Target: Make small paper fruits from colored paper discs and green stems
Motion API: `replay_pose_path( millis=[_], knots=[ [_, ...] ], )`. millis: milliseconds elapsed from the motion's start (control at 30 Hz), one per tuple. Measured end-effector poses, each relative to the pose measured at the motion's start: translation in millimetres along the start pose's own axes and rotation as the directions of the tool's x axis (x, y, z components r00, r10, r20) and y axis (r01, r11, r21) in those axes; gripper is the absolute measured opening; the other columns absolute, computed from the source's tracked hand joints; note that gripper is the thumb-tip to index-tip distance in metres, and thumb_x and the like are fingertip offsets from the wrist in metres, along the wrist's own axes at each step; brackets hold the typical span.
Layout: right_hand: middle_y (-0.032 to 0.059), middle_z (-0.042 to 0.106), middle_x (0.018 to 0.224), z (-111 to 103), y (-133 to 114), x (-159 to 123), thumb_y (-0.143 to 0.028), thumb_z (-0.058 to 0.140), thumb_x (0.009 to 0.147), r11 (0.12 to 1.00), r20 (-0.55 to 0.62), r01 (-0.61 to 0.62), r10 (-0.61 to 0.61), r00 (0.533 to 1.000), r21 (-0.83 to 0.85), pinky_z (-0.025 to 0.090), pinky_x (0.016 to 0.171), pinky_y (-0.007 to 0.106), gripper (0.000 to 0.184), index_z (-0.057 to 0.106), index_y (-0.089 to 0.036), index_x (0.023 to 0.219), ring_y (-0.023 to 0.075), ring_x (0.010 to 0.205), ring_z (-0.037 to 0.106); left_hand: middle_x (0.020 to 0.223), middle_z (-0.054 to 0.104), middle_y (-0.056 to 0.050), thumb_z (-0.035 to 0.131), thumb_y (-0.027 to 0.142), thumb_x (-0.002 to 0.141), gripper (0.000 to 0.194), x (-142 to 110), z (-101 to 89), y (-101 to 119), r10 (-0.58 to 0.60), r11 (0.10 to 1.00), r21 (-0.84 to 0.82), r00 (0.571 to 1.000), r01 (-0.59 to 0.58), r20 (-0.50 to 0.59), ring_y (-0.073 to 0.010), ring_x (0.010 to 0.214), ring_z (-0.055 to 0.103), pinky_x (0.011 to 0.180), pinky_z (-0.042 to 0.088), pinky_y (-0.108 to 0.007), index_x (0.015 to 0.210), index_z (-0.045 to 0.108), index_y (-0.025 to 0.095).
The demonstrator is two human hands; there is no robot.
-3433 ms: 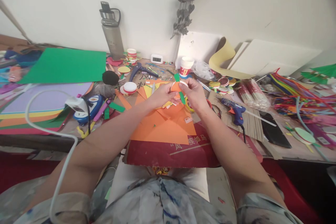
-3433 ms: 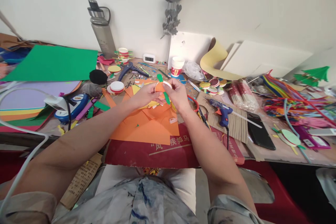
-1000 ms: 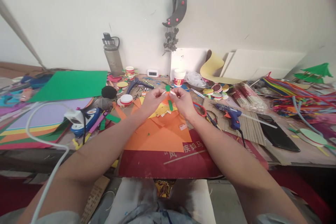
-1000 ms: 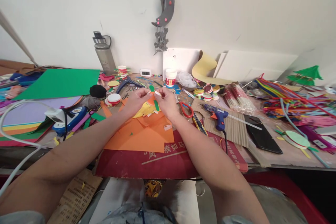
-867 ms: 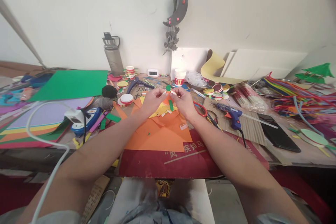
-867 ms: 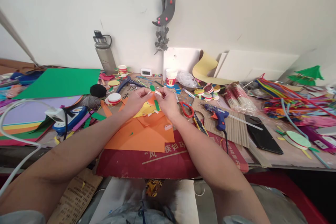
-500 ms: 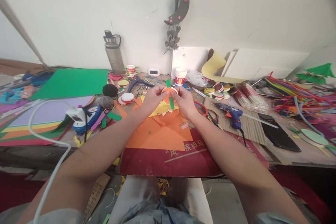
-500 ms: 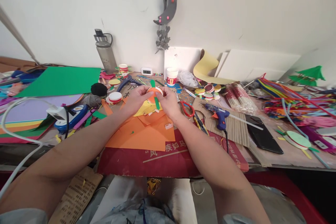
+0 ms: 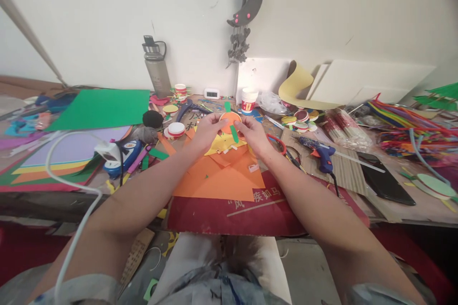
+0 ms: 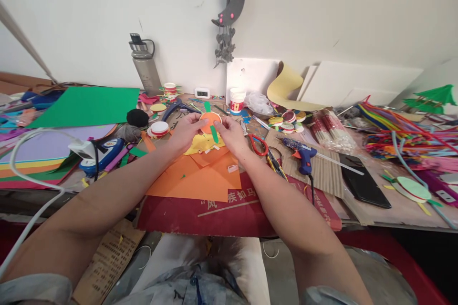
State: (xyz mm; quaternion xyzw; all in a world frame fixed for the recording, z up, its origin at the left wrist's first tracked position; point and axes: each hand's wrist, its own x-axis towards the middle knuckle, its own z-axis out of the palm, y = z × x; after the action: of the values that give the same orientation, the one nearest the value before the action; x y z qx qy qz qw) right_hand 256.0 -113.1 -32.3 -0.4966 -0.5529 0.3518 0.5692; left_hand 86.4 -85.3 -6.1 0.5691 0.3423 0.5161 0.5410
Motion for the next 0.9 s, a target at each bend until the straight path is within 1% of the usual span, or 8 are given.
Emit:
replay_pose_path(
  millis=[100, 233, 367, 467, 567, 700, 800, 900],
  knots=[
    [-0.0038, 0.058, 0.07, -1.6, 5.8, 1.7, -0.063, 0.077, 0.077, 1.0, 0.015, -0.009, 0.009, 1.0, 0.003, 0.041, 0.064, 0.03, 0.041, 0.059, -0.025, 0.079, 0.0148, 0.067, 0.05, 0.075, 0.066, 0.002, 0.092, 0.04, 0.064, 0.034, 0.5, -0.5, -4.1, -0.008, 1.0, -0.018, 1.0, 0.008, 0.017, -0.0087, 0.062, 0.053, 0.057, 0.042, -0.024, 0.078, 0.07, 0.018],
    [-0.0037, 0.056, 0.072, -1.7, 6.9, 1.6, -0.058, 0.075, 0.077, 0.999, -0.014, 0.042, -0.042, 0.999, -0.028, 0.044, 0.065, 0.03, 0.036, 0.057, -0.026, 0.079, 0.0154, 0.069, 0.051, 0.081, 0.069, 0.0, 0.084, 0.037, 0.071, 0.027, 1.3, 0.0, -8.2, -0.01, 0.999, -0.046, 0.998, 0.013, 0.063, -0.0105, 0.069, 0.059, 0.061, 0.046, -0.024, 0.085, 0.074, 0.018],
    [-0.0027, 0.062, 0.08, 0.5, 1.5, -1.6, -0.06, 0.079, 0.076, 0.997, 0.016, 0.074, -0.074, 0.997, 0.023, 0.047, 0.068, 0.031, 0.041, 0.06, -0.026, 0.089, 0.0159, 0.073, 0.055, 0.073, 0.065, 0.003, 0.083, 0.029, 0.071, 0.02, 1.8, 2.9, -8.0, 0.018, 0.999, -0.052, 0.999, -0.017, 0.028, -0.0098, 0.066, 0.056, 0.062, 0.043, -0.024, 0.078, 0.068, 0.018],
    [-0.0026, 0.064, 0.08, 0.3, -0.7, -1.9, -0.059, 0.081, 0.075, 0.994, -0.005, 0.101, -0.101, 0.995, 0.041, 0.047, 0.069, 0.03, 0.041, 0.063, -0.025, 0.089, 0.0157, 0.073, 0.054, 0.069, 0.063, 0.004, 0.084, 0.025, 0.07, 0.021, 0.2, 5.6, -6.8, 0.036, 0.998, -0.06, 0.998, -0.033, 0.051, -0.009, 0.066, 0.054, 0.064, 0.04, -0.023, 0.074, 0.065, 0.018],
    [-0.0036, 0.062, 0.076, -2.3, 1.0, 0.0, -0.056, 0.083, 0.077, 0.994, -0.04, 0.104, -0.105, 0.994, -0.013, 0.045, 0.067, 0.029, 0.037, 0.065, -0.025, 0.085, 0.0151, 0.071, 0.052, 0.072, 0.063, 0.004, 0.084, 0.025, 0.069, 0.021, -1.8, 6.6, -6.4, 0.058, 0.998, -0.038, 0.996, -0.055, 0.067, -0.0092, 0.068, 0.053, 0.067, 0.041, -0.023, 0.074, 0.065, 0.018],
    [-0.0035, 0.061, 0.074, -5.4, 4.8, 2.0, -0.052, 0.082, 0.081, 0.992, -0.04, 0.114, -0.116, 0.992, -0.058, 0.045, 0.065, 0.028, 0.032, 0.067, -0.024, 0.083, 0.0154, 0.07, 0.053, 0.071, 0.061, 0.005, 0.083, 0.029, 0.071, 0.021, -2.0, 5.0, -7.5, 0.057, 0.998, 0.001, 0.995, -0.057, 0.076, -0.0101, 0.067, 0.051, 0.067, 0.039, -0.025, 0.073, 0.064, 0.018],
    [-0.0035, 0.061, 0.073, -6.0, 5.6, 1.8, -0.054, 0.083, 0.081, 0.992, -0.033, 0.121, -0.122, 0.992, -0.039, 0.045, 0.064, 0.029, 0.034, 0.066, -0.025, 0.082, 0.0154, 0.069, 0.053, 0.071, 0.061, 0.004, 0.082, 0.031, 0.073, 0.021, -1.0, 4.2, -8.7, 0.057, 0.998, 0.021, 0.995, -0.058, 0.08, -0.0108, 0.067, 0.051, 0.065, 0.039, -0.025, 0.073, 0.065, 0.019],
    [-0.0035, 0.06, 0.073, -5.7, 4.9, 0.9, -0.057, 0.083, 0.08, 0.993, -0.026, 0.115, -0.115, 0.993, 0.012, 0.046, 0.065, 0.03, 0.037, 0.066, -0.025, 0.083, 0.0149, 0.067, 0.052, 0.078, 0.067, 0.001, 0.081, 0.031, 0.074, 0.018, -0.4, 4.9, -9.6, 0.063, 0.997, 0.031, 0.994, -0.066, 0.089, -0.0122, 0.072, 0.056, 0.066, 0.042, -0.025, 0.079, 0.069, 0.018]
  ],
)
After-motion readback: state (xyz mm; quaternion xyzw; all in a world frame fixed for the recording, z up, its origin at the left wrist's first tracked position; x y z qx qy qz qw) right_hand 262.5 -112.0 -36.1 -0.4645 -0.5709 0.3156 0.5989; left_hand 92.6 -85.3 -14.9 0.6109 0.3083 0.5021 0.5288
